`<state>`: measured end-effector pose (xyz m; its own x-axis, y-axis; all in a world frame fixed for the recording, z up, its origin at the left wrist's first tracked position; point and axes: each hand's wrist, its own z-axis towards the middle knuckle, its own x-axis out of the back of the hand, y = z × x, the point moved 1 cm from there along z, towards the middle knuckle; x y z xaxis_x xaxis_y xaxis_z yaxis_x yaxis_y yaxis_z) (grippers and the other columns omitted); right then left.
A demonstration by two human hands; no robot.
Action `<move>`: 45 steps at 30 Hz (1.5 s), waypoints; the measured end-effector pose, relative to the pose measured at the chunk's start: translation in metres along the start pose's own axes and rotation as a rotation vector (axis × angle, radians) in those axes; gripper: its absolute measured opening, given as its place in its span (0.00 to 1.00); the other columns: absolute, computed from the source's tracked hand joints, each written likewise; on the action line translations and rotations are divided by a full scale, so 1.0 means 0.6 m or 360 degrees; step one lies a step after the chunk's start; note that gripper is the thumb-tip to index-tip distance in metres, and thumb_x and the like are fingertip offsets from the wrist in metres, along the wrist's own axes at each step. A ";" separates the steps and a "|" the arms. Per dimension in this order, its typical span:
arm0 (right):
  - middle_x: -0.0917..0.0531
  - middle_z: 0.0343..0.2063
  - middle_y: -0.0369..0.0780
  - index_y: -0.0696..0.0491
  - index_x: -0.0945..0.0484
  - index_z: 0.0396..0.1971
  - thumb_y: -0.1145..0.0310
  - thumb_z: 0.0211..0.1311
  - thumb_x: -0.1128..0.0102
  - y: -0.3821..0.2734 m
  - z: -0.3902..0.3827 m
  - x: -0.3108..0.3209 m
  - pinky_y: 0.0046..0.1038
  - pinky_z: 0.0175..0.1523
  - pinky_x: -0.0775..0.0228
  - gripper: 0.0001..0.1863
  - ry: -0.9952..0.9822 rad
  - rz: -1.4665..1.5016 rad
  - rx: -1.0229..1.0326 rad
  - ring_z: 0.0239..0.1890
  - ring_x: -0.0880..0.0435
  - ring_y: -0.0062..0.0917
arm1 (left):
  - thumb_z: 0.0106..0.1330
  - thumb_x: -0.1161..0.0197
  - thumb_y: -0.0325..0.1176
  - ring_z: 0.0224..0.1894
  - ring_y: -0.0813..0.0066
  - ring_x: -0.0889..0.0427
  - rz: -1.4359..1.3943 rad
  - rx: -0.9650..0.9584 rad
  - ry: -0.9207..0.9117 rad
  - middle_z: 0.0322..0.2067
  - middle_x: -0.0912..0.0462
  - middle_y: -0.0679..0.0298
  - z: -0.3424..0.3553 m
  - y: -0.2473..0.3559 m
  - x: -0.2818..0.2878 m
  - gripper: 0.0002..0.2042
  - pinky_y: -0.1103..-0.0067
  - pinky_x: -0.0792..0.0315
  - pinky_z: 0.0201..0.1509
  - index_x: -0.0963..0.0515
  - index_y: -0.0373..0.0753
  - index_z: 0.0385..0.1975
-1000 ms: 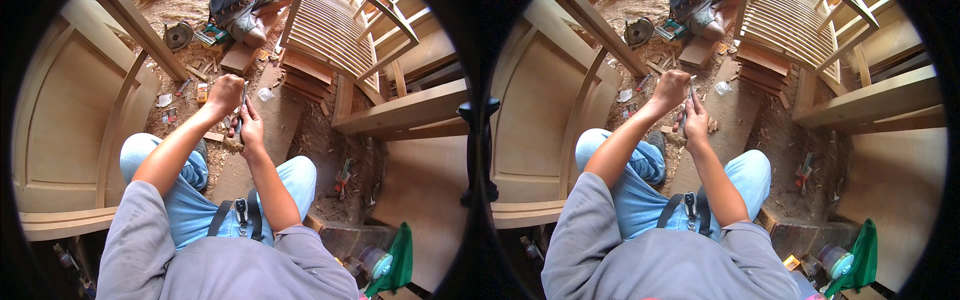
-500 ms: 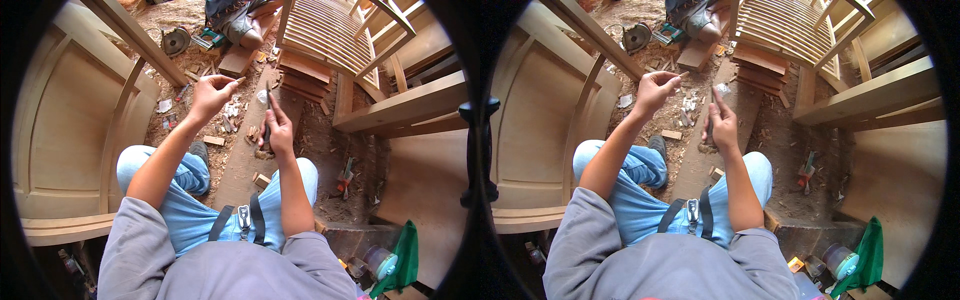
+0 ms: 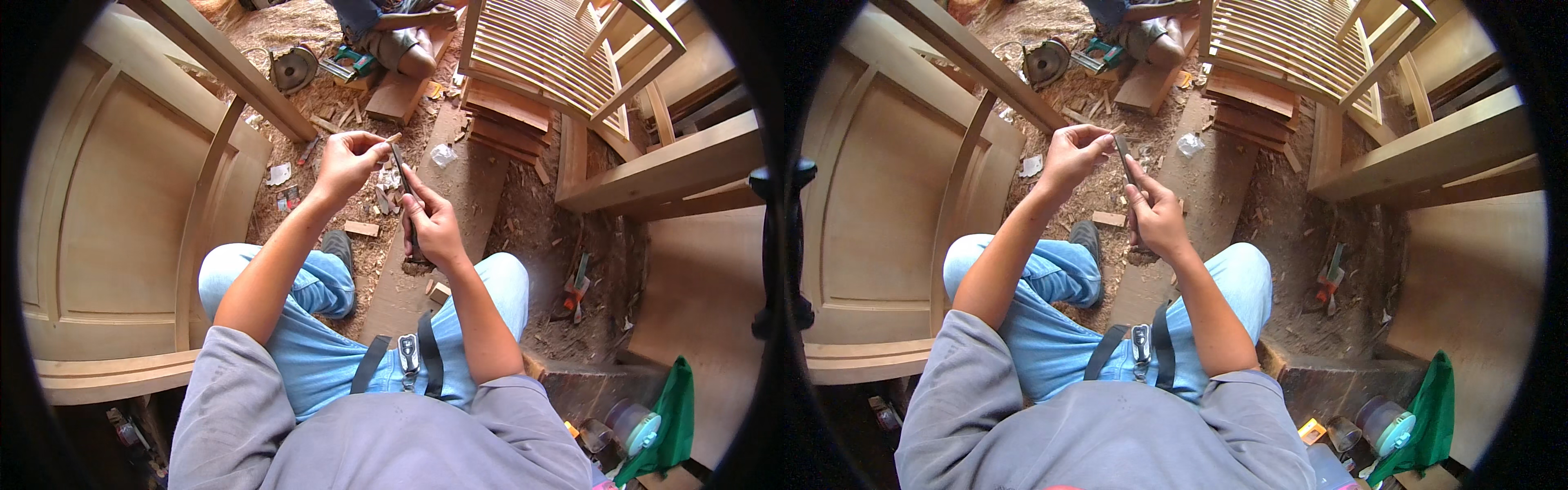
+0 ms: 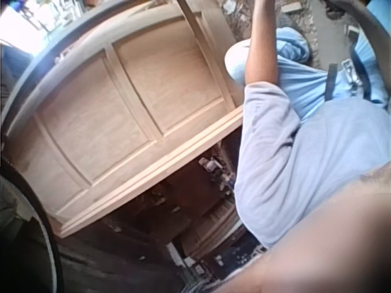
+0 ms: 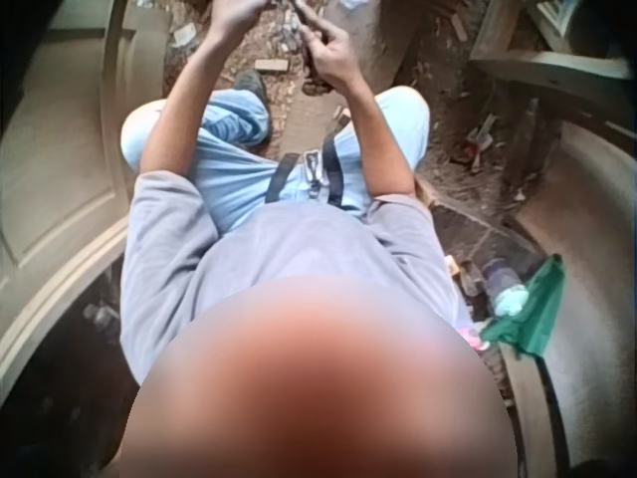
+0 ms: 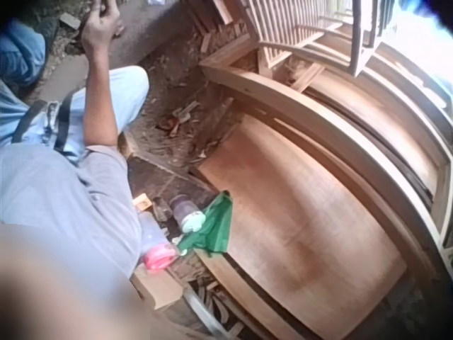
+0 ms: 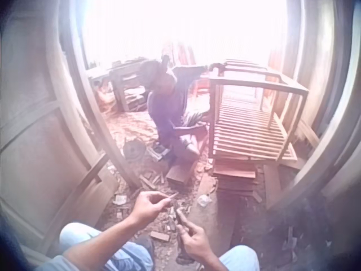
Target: The person sits on the workshop floor and uses a chisel to shave and shape small wooden pieces. They repeatedly scrape the wood, rotate the pieces, and discard shavings. A second person works in the background assembling a wooden frame.
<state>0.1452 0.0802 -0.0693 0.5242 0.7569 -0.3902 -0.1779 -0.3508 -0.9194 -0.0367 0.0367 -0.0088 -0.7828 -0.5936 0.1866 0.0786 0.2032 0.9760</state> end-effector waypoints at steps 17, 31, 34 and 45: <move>0.29 0.19 0.34 0.38 0.38 0.73 0.64 0.79 0.52 -0.005 0.023 0.079 0.24 0.17 0.29 0.26 0.0335 0.0313 0.0267 0.13 0.28 0.18 | 0.70 0.33 0.37 0.33 0.84 0.18 -0.0420 0.0198 -0.0117 0.34 0.15 0.68 -0.009 0.013 0.002 0.12 0.83 0.19 0.38 0.16 0.37 0.45; 0.31 0.13 0.29 0.49 0.36 0.72 0.68 0.77 0.49 -0.025 0.002 0.005 0.21 0.15 0.36 0.26 0.0078 0.0028 -0.0093 0.10 0.33 0.13 | 0.69 0.36 0.32 0.30 0.75 0.15 0.0808 -0.0578 0.0160 0.29 0.12 0.58 -0.016 0.006 -0.016 0.09 0.77 0.23 0.35 0.14 0.32 0.38; 0.31 0.14 0.30 0.48 0.36 0.72 0.68 0.77 0.50 -0.029 0.001 0.013 0.21 0.16 0.35 0.26 0.0062 0.0032 -0.0135 0.11 0.33 0.14 | 0.68 0.35 0.30 0.30 0.68 0.14 0.0856 -0.0633 0.0169 0.30 0.13 0.54 -0.018 0.009 -0.017 0.09 0.75 0.23 0.36 0.14 0.31 0.37; 0.28 0.14 0.33 0.48 0.35 0.71 0.66 0.79 0.54 -0.022 0.046 0.036 0.26 0.17 0.31 0.24 0.0766 0.0335 -0.0280 0.10 0.30 0.19 | 0.67 0.35 0.33 0.26 0.74 0.17 0.0978 -0.0561 0.0085 0.25 0.13 0.57 0.007 -0.011 -0.010 0.10 0.76 0.25 0.33 0.14 0.31 0.34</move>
<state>0.1359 0.1162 -0.0670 0.8211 0.3373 -0.4604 -0.1999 -0.5855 -0.7856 -0.0351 0.0423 -0.0170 -0.5020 -0.4916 0.7116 0.6984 0.2549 0.6688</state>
